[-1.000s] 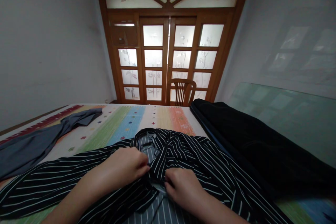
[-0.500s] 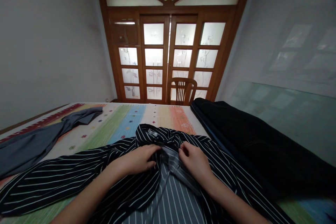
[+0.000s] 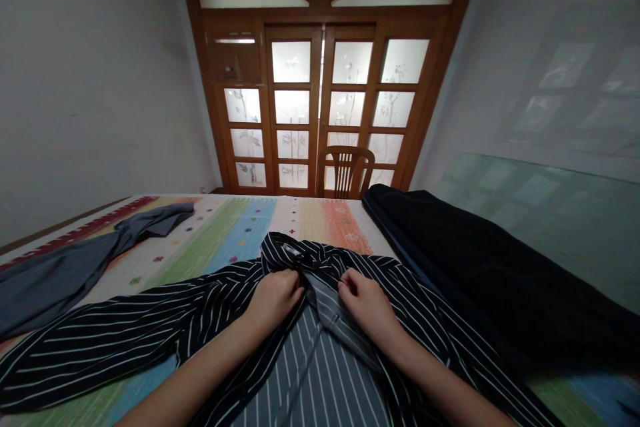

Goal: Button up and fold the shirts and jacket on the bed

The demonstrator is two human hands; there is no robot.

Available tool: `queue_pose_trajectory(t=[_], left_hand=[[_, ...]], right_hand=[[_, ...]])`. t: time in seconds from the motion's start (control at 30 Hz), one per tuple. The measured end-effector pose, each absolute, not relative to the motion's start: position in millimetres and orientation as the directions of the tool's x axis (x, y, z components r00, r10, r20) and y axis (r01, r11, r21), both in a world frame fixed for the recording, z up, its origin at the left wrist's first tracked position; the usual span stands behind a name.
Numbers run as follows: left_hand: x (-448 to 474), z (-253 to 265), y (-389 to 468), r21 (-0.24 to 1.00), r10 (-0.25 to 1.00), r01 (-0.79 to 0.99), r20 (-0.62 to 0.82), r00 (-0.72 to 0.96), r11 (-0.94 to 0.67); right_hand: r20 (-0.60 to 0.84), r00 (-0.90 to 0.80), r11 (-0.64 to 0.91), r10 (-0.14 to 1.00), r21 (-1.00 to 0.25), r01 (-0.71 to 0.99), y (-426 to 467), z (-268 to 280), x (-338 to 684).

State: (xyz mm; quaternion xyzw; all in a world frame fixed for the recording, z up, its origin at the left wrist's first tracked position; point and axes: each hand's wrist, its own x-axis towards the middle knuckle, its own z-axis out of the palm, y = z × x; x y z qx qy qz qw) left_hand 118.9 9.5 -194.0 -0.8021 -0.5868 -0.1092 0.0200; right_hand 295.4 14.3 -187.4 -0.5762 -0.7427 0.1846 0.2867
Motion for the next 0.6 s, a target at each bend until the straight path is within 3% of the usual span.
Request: queue_pose_trajectory(t=[0.2, 0.47, 0.6], left_hand=[[127, -212, 7, 0.125, 0.973, 0.97, 0.125, 0.194, -0.209], [135, -221, 6, 0.146, 0.948, 0.938, 0.102, 0.301, -0.314], [136, -222, 4, 0.179, 0.942, 0.925, 0.081, 0.325, -0.335]], right_hand=[[0.248, -0.165, 0.289, 0.955, -0.641, 0.711, 16, -186, 298], [0.238, -0.18, 0.297, 0.954, -0.684, 0.667, 15, -188, 296], [0.113, -0.249, 0.22, 0.962, -0.862, 0.457, 16, -186, 293]])
